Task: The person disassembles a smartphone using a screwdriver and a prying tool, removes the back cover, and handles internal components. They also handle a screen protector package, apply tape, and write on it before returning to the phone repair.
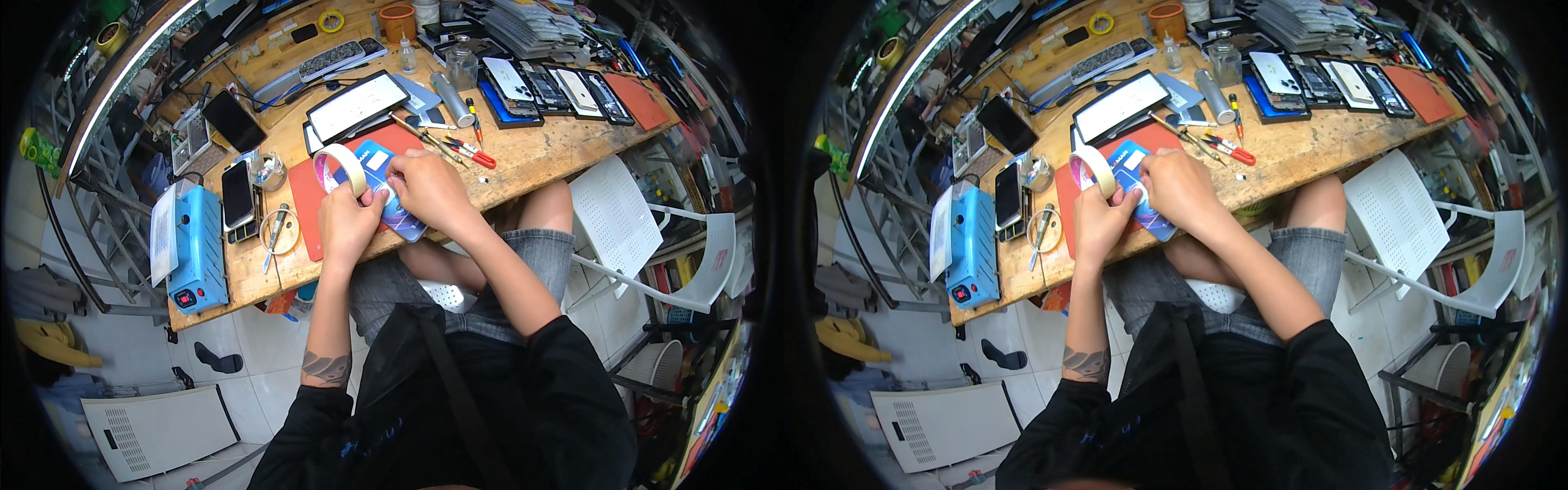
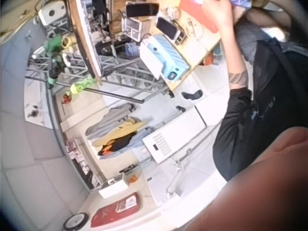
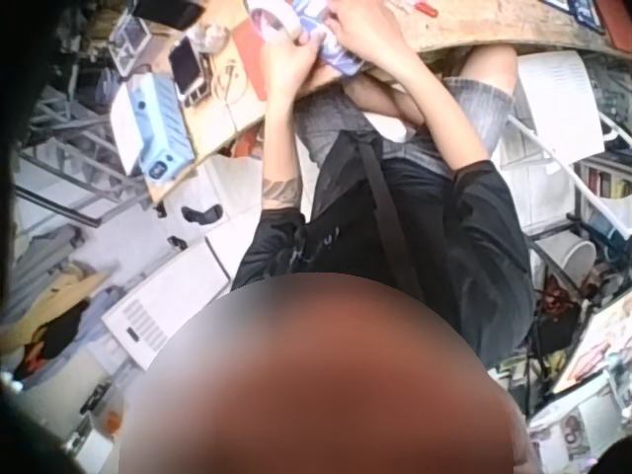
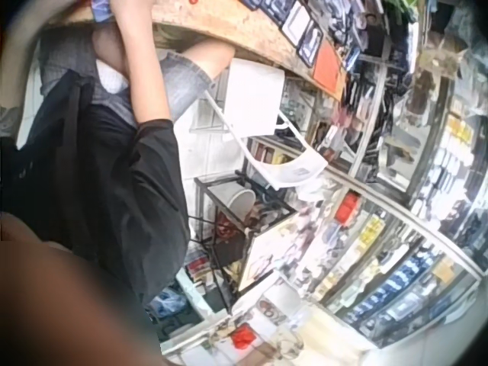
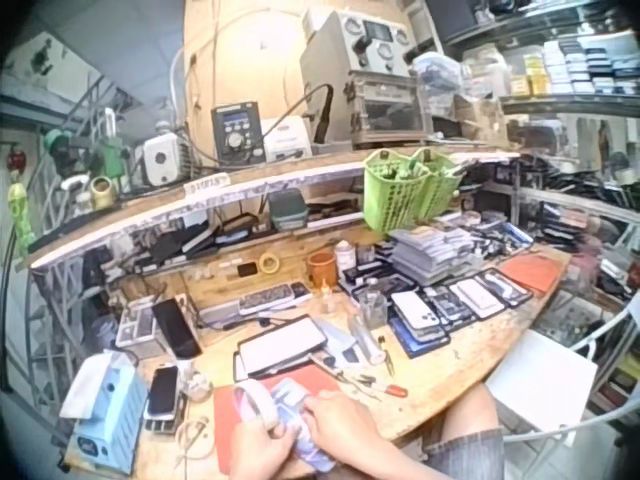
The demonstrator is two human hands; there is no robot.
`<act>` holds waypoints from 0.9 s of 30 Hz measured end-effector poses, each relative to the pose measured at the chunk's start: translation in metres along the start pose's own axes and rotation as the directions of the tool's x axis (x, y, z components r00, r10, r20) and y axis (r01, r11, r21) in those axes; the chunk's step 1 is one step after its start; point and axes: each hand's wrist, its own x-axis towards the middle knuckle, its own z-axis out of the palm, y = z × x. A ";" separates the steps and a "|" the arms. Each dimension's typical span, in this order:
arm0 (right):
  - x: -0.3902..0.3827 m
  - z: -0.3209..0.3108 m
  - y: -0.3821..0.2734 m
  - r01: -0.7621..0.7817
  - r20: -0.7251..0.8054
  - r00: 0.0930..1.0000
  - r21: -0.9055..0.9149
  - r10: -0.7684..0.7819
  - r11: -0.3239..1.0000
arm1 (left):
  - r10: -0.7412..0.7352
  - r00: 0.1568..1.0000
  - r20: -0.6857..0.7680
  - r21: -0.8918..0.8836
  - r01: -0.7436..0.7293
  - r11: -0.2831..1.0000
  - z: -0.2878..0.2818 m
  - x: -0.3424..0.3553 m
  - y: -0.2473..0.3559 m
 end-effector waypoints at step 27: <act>0.001 0.011 0.024 -0.083 -0.122 0.990 -0.060 0.076 0.995 | 0.079 0.993 0.083 -0.048 -0.076 0.996 0.003 -0.012 -0.014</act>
